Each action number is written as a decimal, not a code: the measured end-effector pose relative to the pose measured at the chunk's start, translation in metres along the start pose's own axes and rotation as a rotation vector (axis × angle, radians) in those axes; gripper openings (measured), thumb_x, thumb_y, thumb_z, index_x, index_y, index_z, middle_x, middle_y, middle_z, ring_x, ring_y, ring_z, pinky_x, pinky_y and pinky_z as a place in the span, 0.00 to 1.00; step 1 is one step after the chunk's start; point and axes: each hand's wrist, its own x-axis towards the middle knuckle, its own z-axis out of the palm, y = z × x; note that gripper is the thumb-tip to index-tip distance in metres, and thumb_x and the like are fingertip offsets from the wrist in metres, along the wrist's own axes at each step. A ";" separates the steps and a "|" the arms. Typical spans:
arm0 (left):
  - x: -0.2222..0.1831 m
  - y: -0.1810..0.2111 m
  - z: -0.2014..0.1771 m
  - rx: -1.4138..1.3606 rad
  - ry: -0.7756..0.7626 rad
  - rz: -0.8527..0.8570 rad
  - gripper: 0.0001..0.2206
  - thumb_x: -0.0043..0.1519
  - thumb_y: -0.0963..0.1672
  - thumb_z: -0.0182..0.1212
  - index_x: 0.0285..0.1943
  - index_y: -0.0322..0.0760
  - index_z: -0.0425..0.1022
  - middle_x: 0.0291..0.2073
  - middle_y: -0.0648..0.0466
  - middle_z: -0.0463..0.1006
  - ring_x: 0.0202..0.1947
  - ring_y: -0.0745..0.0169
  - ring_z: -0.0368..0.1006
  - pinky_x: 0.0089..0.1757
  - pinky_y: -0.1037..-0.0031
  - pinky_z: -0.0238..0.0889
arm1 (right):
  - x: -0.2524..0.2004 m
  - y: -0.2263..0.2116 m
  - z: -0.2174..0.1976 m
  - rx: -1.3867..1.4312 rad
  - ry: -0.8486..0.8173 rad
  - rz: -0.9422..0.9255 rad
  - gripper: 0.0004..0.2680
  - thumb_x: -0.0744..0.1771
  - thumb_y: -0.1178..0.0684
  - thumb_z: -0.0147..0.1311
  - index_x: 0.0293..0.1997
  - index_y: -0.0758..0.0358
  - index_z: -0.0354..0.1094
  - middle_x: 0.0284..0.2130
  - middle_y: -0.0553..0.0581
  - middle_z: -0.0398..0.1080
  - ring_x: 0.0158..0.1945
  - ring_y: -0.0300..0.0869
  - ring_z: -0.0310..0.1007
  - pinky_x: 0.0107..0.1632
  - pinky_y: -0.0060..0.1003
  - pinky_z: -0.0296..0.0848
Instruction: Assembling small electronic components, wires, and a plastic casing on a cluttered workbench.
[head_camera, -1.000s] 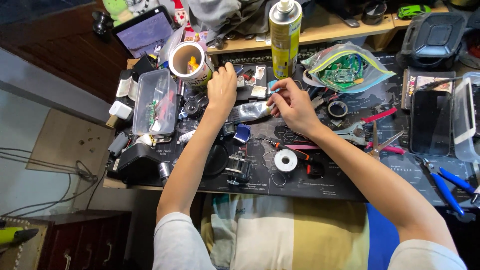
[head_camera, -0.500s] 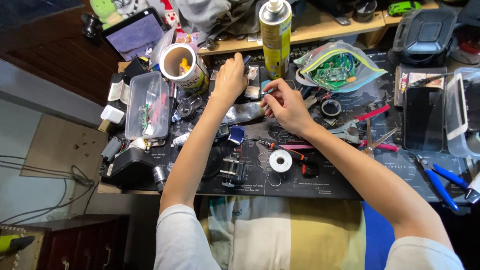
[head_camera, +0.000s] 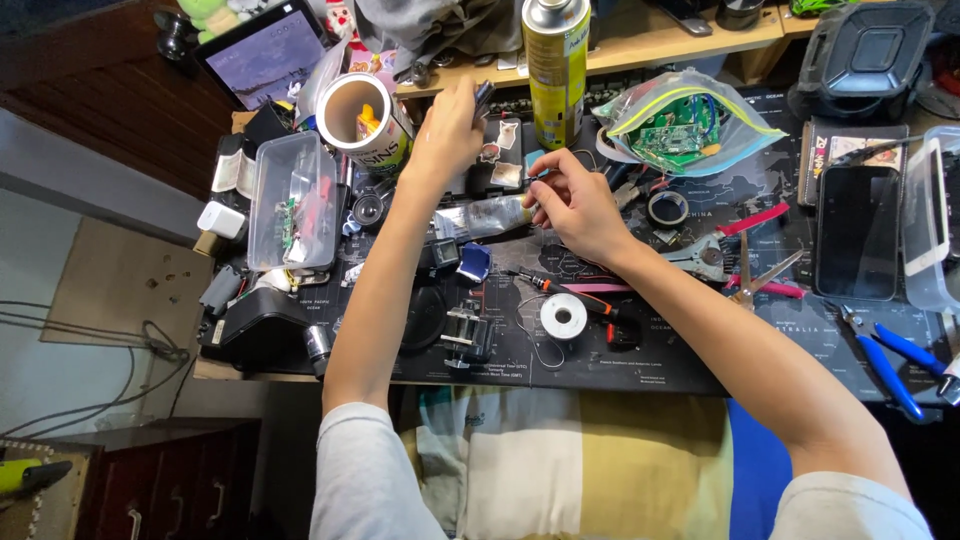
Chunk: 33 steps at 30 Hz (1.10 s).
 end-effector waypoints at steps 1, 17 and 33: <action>0.001 0.004 -0.005 -0.042 -0.018 0.064 0.12 0.63 0.33 0.58 0.53 0.31 0.64 0.47 0.38 0.74 0.44 0.38 0.72 0.42 0.51 0.69 | 0.000 0.000 0.000 0.006 0.004 -0.001 0.03 0.75 0.60 0.50 0.55 0.64 0.65 0.36 0.59 0.81 0.30 0.41 0.80 0.33 0.32 0.80; 0.021 -0.005 0.035 0.114 -0.048 0.334 0.08 0.65 0.35 0.54 0.47 0.35 0.60 0.43 0.42 0.72 0.44 0.40 0.67 0.35 0.47 0.66 | 0.004 0.005 0.000 0.019 0.028 0.016 0.04 0.76 0.59 0.45 0.56 0.63 0.63 0.36 0.59 0.79 0.28 0.41 0.80 0.30 0.30 0.78; 0.031 -0.018 0.061 0.108 -0.060 0.280 0.13 0.66 0.35 0.57 0.56 0.37 0.62 0.44 0.41 0.73 0.46 0.27 0.79 0.41 0.39 0.78 | 0.004 0.021 0.004 0.081 0.061 -0.157 0.05 0.75 0.64 0.45 0.57 0.71 0.65 0.32 0.66 0.79 0.27 0.44 0.81 0.29 0.35 0.83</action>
